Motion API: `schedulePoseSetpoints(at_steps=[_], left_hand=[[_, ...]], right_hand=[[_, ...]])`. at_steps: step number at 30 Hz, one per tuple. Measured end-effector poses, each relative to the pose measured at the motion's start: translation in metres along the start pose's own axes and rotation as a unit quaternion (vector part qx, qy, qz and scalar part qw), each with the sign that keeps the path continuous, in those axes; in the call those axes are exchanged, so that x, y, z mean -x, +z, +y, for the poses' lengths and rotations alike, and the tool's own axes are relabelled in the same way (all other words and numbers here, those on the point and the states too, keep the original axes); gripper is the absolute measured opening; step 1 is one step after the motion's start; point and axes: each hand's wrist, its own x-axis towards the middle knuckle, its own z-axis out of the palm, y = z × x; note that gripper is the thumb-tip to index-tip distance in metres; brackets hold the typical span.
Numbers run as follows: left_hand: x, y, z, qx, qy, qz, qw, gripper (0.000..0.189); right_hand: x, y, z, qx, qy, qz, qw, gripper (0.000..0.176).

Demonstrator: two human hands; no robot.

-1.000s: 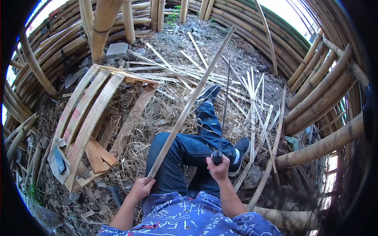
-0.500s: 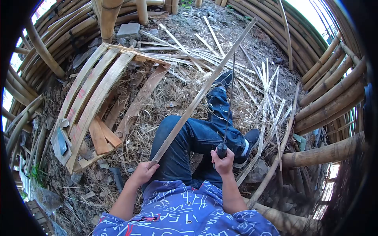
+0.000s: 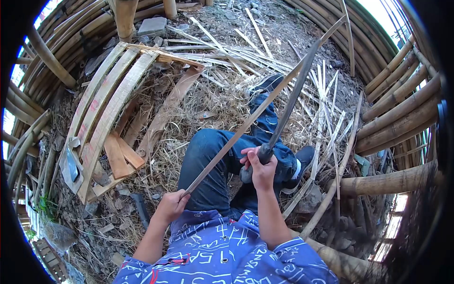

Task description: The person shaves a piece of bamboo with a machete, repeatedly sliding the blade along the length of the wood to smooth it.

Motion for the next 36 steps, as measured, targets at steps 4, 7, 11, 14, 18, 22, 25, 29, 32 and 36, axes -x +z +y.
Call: schedulePoseSetpoints(at_steps=[4, 7, 11, 14, 18, 22, 25, 29, 32, 36], left_hand=[[0.006, 0.007, -0.011, -0.023, 0.033, -0.018, 0.999, 0.031], [0.009, 0.007, -0.019, -0.013, 0.059, -0.01, 0.998, 0.036], [0.013, 0.005, -0.014, 0.02, 0.053, -0.019, 0.998, 0.036], [0.013, 0.005, -0.015, 0.029, 0.055, -0.024, 0.998, 0.034], [0.013, 0.003, -0.022, -0.001, 0.06, -0.032, 0.998, 0.034], [0.013, 0.001, -0.022, 0.007, 0.028, -0.052, 0.998, 0.046], [0.014, -0.002, -0.018, 0.028, -0.026, -0.075, 0.996, 0.034], [0.008, -0.014, -0.006, 0.035, -0.085, -0.114, 0.989, 0.033], [0.004, -0.021, 0.006, -0.021, -0.109, -0.147, 0.983, 0.035], [-0.005, -0.03, 0.015, 0.015, -0.098, -0.162, 0.982, 0.041]], right_hand=[[-0.007, 0.008, 0.006, 0.0, -0.017, 0.046, 0.999, 0.015], [-0.007, 0.007, 0.006, -0.029, -0.002, 0.09, 0.995, 0.013], [-0.004, 0.004, 0.008, -0.081, 0.02, 0.111, 0.99, 0.015], [-0.002, 0.003, 0.012, -0.16, 0.039, 0.112, 0.98, 0.015], [0.0, -0.001, 0.017, -0.221, 0.07, 0.1, 0.968, 0.018], [0.004, -0.004, 0.023, -0.22, 0.069, 0.089, 0.969, 0.019], [0.008, -0.001, 0.021, -0.214, 0.062, 0.073, 0.972, 0.02], [0.013, 0.008, 0.02, -0.208, 0.069, 0.051, 0.974, 0.022], [0.017, 0.008, 0.027, -0.167, 0.079, 0.036, 0.982, 0.022], [0.023, 0.01, 0.032, -0.14, 0.062, 0.025, 0.988, 0.023]])
